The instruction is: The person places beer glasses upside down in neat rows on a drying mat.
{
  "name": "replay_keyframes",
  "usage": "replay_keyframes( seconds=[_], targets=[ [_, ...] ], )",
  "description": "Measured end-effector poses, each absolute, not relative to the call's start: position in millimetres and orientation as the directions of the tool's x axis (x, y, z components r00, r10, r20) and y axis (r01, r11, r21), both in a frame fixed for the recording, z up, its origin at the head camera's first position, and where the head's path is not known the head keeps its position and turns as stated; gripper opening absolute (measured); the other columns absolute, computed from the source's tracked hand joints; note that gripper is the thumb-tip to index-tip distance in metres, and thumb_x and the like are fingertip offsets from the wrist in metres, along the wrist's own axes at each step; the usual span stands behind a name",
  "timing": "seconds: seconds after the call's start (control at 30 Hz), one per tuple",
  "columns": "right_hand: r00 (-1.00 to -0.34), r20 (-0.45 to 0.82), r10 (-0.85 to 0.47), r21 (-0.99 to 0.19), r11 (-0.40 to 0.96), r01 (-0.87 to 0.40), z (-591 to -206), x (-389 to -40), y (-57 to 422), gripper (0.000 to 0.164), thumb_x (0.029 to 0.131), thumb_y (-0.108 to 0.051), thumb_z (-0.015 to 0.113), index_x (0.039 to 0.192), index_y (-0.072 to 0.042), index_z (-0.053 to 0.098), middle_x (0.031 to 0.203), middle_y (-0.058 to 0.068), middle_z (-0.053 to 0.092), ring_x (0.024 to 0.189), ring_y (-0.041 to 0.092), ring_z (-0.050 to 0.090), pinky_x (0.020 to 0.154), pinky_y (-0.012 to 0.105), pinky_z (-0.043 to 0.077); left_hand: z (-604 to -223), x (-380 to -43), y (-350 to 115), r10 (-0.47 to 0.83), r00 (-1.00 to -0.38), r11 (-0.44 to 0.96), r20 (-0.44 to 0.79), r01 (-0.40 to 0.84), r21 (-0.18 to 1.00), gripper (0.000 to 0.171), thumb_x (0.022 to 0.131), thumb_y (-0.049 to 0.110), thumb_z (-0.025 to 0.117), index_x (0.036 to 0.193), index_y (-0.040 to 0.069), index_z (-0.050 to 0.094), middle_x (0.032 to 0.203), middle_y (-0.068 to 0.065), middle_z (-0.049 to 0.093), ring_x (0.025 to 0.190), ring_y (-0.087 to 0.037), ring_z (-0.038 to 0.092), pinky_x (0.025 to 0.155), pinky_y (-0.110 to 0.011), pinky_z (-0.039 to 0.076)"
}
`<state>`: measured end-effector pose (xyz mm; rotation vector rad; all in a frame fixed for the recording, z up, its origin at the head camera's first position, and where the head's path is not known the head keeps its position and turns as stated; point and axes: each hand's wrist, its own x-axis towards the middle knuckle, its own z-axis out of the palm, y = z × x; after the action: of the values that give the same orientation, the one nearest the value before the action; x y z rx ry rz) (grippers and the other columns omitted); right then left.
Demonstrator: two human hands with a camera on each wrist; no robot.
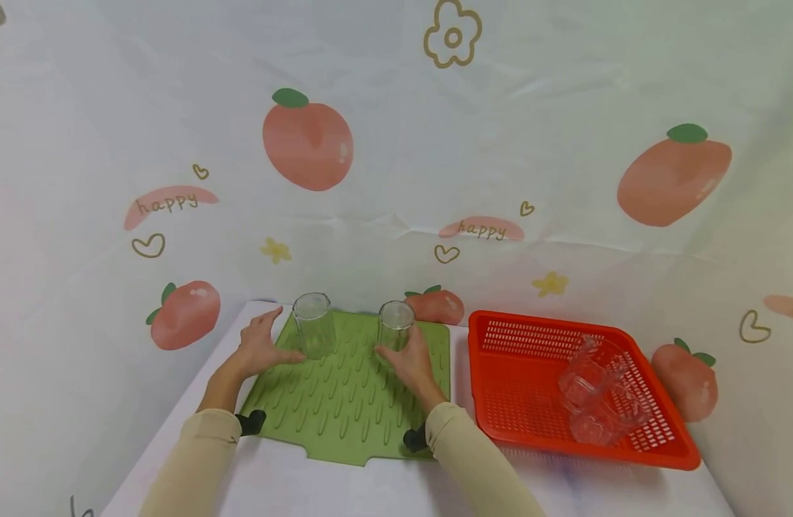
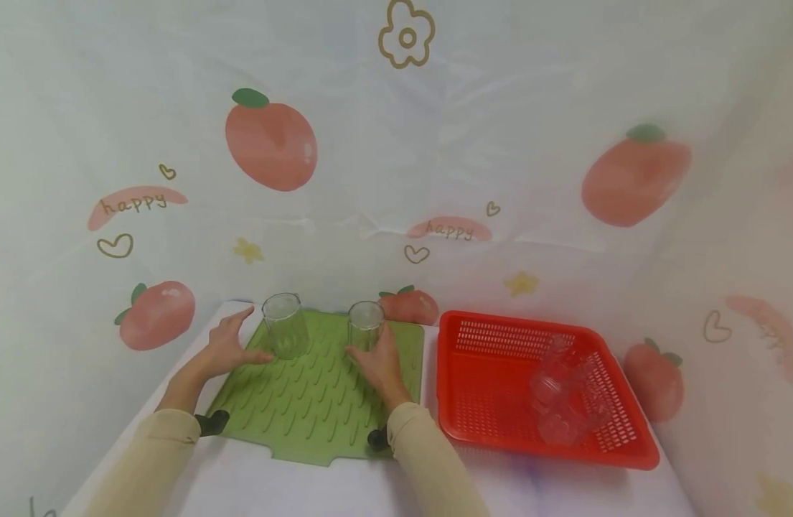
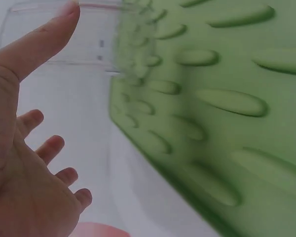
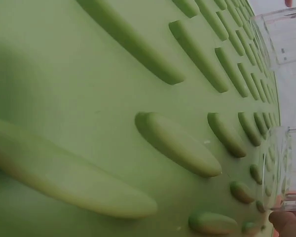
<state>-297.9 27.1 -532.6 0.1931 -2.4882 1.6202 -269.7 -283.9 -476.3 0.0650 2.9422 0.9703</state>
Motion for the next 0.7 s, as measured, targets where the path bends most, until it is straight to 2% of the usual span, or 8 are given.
replay_keyframes(
  seconds=[0.23, 0.37, 0.53, 0.7],
  targets=[
    [-0.983, 0.184, -0.01, -0.895, 0.413, -0.172, -532.8, -298.1, 29.1, 0.081, 0.083, -0.02, 0.086, 0.149, -0.005, 0.042, 0.148, 0.017, 0.054, 0.141, 0.035, 0.05, 0.112, 0.056, 0.045, -504.2, -270.5, -286.9, 0.047, -0.997, 0.815, -0.068, -0.001, 0.58, 0.116, 0.075, 0.041, 0.089, 0.159, -0.003, 0.023, 0.156, -0.041, 0.024, 0.139, -0.066, 0.023, 0.109, -0.078, 0.028],
    [-0.986, 0.163, -0.015, -0.9, 0.407, -0.155, -534.3, -298.7, 30.6, 0.082, 0.084, -0.023, 0.086, 0.151, -0.007, 0.04, 0.151, 0.015, 0.052, 0.143, 0.034, 0.048, 0.113, 0.056, 0.044, -517.7, -268.8, -288.8, 0.038, -0.995, 0.83, -0.09, -0.018, 0.557, 0.115, 0.073, 0.048, 0.088, 0.158, -0.002, 0.027, 0.156, -0.039, 0.026, 0.14, -0.065, 0.023, 0.109, -0.078, 0.028],
    [-0.986, 0.165, -0.032, -0.896, 0.413, -0.164, -537.6, -301.7, 32.7, 0.087, 0.084, -0.028, 0.085, 0.154, -0.011, 0.036, 0.154, 0.013, 0.049, 0.146, 0.032, 0.046, 0.114, 0.055, 0.044, -523.1, -267.9, -288.5, 0.011, -0.996, 0.849, -0.089, -0.037, 0.526, 0.111, 0.075, 0.053, 0.086, 0.158, 0.002, 0.032, 0.16, -0.034, 0.025, 0.145, -0.06, 0.021, 0.112, -0.078, 0.021],
    [-0.984, 0.169, -0.048, -0.886, 0.43, -0.174, -538.6, -303.9, 34.8, 0.09, 0.085, -0.028, 0.085, 0.156, -0.01, 0.033, 0.155, 0.014, 0.047, 0.146, 0.033, 0.045, 0.114, 0.056, 0.044, -523.3, -266.7, -285.6, 0.002, -0.993, 0.844, -0.116, -0.061, 0.532, 0.107, 0.075, 0.051, 0.086, 0.157, 0.004, 0.034, 0.161, -0.034, 0.022, 0.146, -0.06, 0.019, 0.111, -0.078, 0.018]
  ],
)
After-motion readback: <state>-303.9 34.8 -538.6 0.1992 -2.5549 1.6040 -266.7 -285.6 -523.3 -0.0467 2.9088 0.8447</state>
